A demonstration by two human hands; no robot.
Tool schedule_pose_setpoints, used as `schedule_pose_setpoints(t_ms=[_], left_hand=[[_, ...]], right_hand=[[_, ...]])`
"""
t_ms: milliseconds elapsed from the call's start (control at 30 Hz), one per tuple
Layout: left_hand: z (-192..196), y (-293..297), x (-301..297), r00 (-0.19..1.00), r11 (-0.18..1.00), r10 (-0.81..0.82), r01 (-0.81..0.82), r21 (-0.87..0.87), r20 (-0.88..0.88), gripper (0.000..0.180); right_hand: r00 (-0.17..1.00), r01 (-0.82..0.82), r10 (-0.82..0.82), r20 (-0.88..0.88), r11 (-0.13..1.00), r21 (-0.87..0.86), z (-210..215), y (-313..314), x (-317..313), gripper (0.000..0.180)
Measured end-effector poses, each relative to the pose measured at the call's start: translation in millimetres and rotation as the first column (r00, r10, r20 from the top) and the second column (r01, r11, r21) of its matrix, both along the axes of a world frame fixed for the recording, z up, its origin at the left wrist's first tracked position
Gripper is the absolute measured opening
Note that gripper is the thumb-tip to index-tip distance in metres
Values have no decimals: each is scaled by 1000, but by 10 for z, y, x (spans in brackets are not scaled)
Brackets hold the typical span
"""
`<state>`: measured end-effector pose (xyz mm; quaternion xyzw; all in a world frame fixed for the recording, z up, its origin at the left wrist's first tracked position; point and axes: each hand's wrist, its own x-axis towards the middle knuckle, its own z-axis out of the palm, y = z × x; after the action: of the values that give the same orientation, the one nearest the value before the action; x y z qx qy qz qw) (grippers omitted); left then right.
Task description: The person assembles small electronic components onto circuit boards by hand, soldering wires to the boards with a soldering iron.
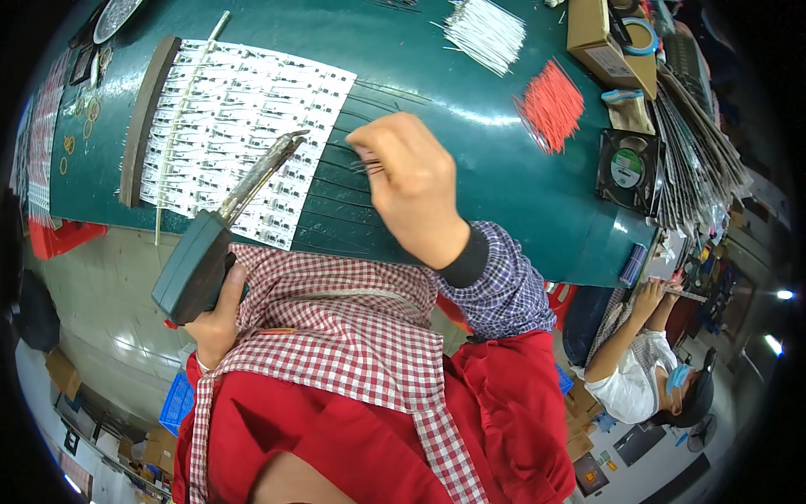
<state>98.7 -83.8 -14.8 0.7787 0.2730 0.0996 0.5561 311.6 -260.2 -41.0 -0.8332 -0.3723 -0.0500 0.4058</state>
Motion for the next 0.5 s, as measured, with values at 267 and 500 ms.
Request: schedule_pose_setpoints(t_ms=[267, 500], left_hand=[[-74, -13, 89, 994, 997, 63, -68, 45, 89, 24], [-97, 5, 59, 989, 994, 108, -111, 23, 101, 25]], right_hand=[[983, 178, -182, -14, 973, -148, -39, -248, 224, 9], [985, 167, -171, 16, 938, -304, -23, -251, 211, 9]])
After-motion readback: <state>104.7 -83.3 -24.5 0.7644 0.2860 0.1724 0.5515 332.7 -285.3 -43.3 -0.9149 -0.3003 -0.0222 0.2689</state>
